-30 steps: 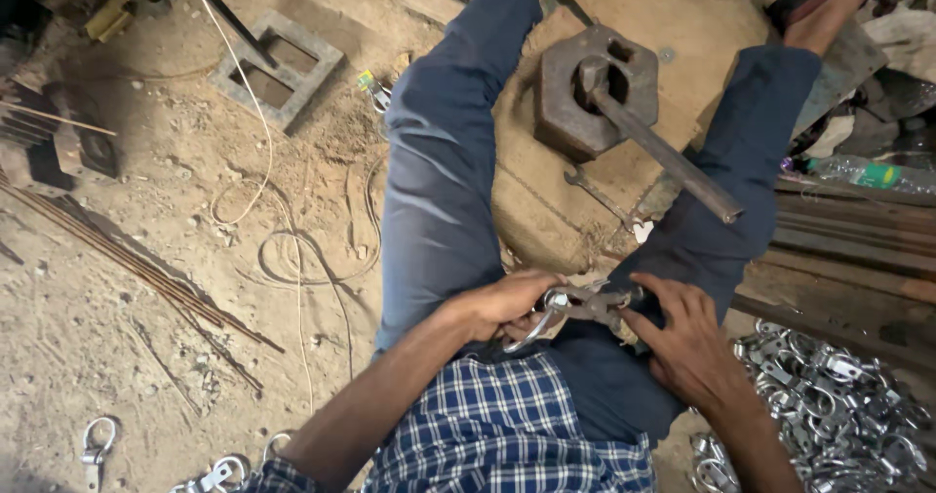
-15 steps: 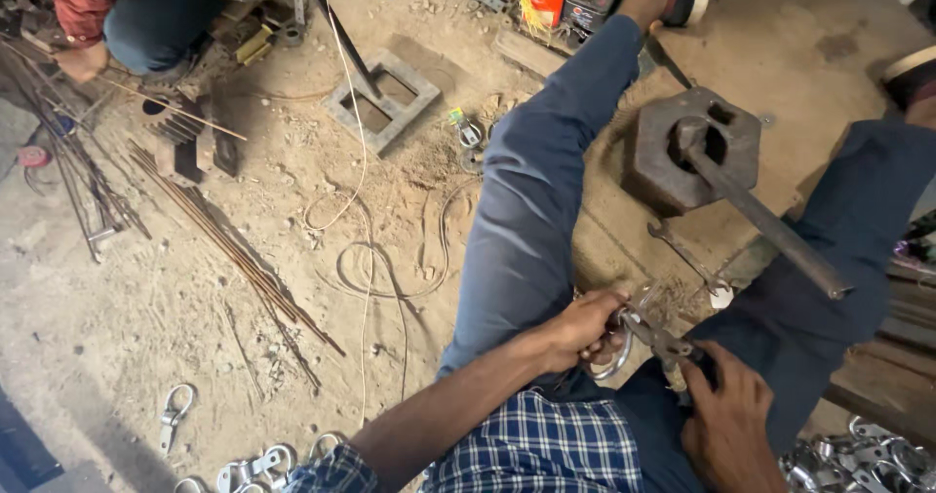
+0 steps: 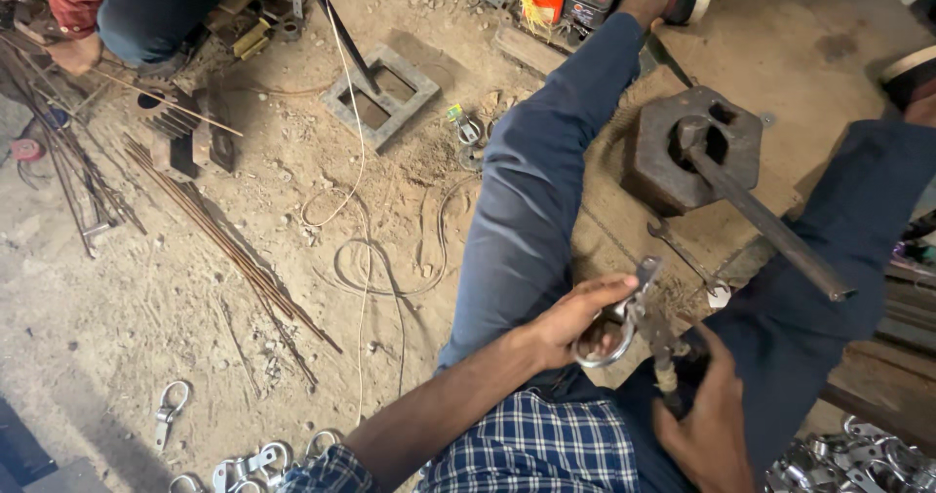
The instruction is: The person sits on the floor and assembles metal parts by inserting a pin into a bracket and ring, then uses pliers to bend the pin and a hammer to secure it. They repeat this process for multiple parts.
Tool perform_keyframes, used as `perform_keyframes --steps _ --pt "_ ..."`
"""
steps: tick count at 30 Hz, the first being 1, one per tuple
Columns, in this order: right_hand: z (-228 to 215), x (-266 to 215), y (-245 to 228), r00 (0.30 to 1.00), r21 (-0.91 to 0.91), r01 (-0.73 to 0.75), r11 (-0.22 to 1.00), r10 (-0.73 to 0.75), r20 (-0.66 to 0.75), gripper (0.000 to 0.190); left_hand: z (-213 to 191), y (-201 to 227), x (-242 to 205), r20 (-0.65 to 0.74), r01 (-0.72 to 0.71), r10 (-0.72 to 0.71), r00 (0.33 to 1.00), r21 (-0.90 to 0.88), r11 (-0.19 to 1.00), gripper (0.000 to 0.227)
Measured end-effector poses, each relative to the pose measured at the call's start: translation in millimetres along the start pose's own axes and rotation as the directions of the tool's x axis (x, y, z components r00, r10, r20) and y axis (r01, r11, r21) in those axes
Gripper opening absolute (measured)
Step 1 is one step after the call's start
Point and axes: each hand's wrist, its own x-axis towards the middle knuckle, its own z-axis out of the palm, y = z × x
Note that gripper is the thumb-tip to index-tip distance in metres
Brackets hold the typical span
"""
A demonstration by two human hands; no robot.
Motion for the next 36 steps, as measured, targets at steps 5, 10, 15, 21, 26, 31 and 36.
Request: perform_keyframes --steps 5,10,15,21,26,31,36 --pt "9 11 -25 1.0 -0.336 0.01 0.942 -0.012 -0.005 0.076 1 1 -1 -0.181 0.053 -0.029 0.983 0.129 0.99 0.046" --pt "6 11 -24 0.999 -0.355 -0.007 0.935 -0.011 -0.05 0.077 -8 -9 10 -0.243 0.01 0.04 0.969 0.201 0.98 0.045" --pt "4 13 -26 0.997 -0.412 -0.079 0.908 0.081 -0.014 0.079 -8 -10 13 -0.205 0.031 0.0 0.979 0.147 0.989 0.044" --pt "3 13 -33 0.999 -0.393 0.002 0.92 0.017 0.046 0.093 6 0 6 -0.41 0.139 -0.073 0.909 0.133 0.981 0.021" --pt "1 12 -29 0.996 -0.354 0.044 0.934 -0.014 0.086 0.09 -4 -8 6 -0.182 0.016 0.013 0.983 0.157 0.987 0.035" --pt "-3 10 -26 0.996 -0.35 0.076 0.934 -0.054 0.071 0.09 -2 -5 4 -0.083 -0.073 0.093 0.992 0.217 0.973 0.028" --pt "-8 12 -24 0.998 -0.355 0.061 0.933 -0.057 0.02 0.077 3 -1 3 -0.165 0.049 -0.015 0.986 0.201 0.978 0.028"
